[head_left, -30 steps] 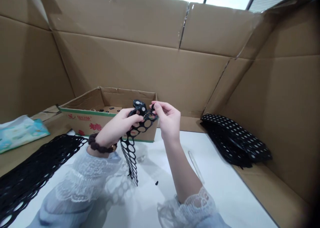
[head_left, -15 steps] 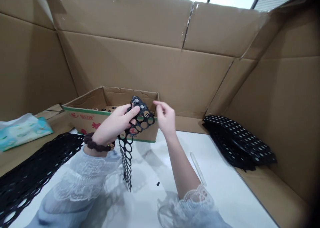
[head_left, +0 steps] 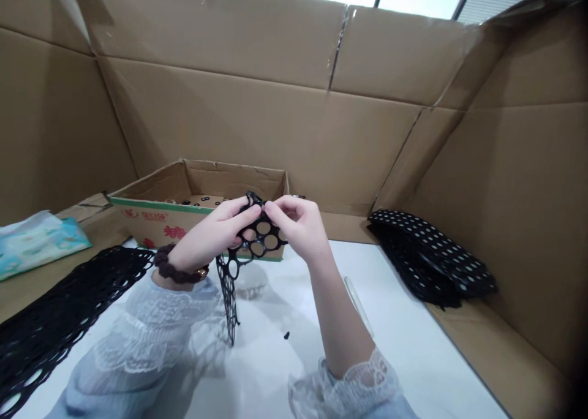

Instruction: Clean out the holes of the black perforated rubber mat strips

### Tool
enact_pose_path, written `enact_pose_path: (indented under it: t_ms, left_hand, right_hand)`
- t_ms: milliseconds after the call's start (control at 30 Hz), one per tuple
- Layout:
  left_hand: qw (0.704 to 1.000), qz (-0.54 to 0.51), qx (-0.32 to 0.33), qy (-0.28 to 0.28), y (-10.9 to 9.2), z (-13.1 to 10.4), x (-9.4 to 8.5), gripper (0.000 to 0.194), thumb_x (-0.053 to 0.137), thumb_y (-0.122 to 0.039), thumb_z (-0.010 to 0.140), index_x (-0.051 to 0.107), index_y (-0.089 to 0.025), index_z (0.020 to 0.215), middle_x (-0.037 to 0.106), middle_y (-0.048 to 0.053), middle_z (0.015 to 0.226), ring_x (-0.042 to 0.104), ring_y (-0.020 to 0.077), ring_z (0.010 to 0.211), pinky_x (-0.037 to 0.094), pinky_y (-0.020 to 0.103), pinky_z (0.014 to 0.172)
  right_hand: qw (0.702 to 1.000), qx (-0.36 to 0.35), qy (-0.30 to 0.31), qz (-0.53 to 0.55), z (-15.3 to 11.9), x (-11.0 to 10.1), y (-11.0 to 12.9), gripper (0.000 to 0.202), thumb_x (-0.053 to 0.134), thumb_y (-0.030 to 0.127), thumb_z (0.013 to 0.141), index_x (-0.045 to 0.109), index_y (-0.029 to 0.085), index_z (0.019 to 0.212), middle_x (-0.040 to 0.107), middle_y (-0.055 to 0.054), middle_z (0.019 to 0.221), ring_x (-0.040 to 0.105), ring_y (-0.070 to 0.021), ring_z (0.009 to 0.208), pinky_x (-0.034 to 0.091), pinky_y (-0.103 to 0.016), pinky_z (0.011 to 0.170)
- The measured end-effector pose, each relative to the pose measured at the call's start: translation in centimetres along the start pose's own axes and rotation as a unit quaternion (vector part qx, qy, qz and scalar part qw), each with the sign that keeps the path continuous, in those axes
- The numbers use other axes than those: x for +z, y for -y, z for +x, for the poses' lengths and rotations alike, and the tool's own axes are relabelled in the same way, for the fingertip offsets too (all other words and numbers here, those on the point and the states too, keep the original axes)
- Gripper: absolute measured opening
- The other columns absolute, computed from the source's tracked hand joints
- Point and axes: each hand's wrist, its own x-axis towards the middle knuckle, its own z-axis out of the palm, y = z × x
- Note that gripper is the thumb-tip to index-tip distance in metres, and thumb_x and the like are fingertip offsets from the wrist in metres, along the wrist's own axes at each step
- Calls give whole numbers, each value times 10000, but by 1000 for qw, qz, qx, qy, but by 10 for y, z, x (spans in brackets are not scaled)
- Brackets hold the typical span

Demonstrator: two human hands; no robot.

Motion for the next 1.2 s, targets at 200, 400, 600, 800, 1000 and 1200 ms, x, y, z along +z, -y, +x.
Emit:
enact_pose_path:
  t_ms: [200,400,600,800,1000,1200]
  left_hand:
    - [998,-15,-37,54,0,0,7,335,439,-511,782,545,-201,853,498,-13,726,410,67,573,264,121,422]
    - [997,12,-66,38,-5,-2,1,403,434,-557,760,568,-185,836,532,-4,696,425,78,565,293,135,432]
    - [998,-12,-57,34,-3,-2,4,433,394,-580,767,567,-194,857,446,-25,597,369,73,511,258,137,400]
    - [997,-34,-63,-9,4,2,5,412,391,-563,775,561,-242,969,554,8,862,463,92,611,327,153,456]
    - [998,-5,-48,-47,4,4,4,372,419,-507,780,553,-249,1012,562,12,921,482,100,625,347,167,474]
    - [999,15,-27,21,-2,-1,2,357,441,-480,782,552,-267,1046,559,4,838,461,98,609,342,164,466]
  right_hand:
    - [978,2,-196,69,3,-5,-4,281,481,382,778,596,145,681,586,-10,646,525,-89,584,422,-214,549]
    - [939,-67,-333,-42,7,-13,-18,355,407,376,822,562,181,1074,597,-70,966,549,-131,789,444,-270,670]
    - [918,30,-105,-382,19,13,-64,343,399,240,830,579,123,1097,594,-135,950,478,-237,935,384,-386,816]
    - [945,11,-110,-309,22,0,-63,340,378,302,852,530,193,1136,591,-90,1061,471,-232,1008,372,-414,859]
    - [984,-129,-65,-102,3,-6,-6,261,474,348,815,604,193,979,615,-51,977,558,-135,877,451,-279,770]
    - [999,-2,42,19,1,-6,-2,259,627,336,679,637,149,858,659,-47,799,596,-123,701,488,-282,672]
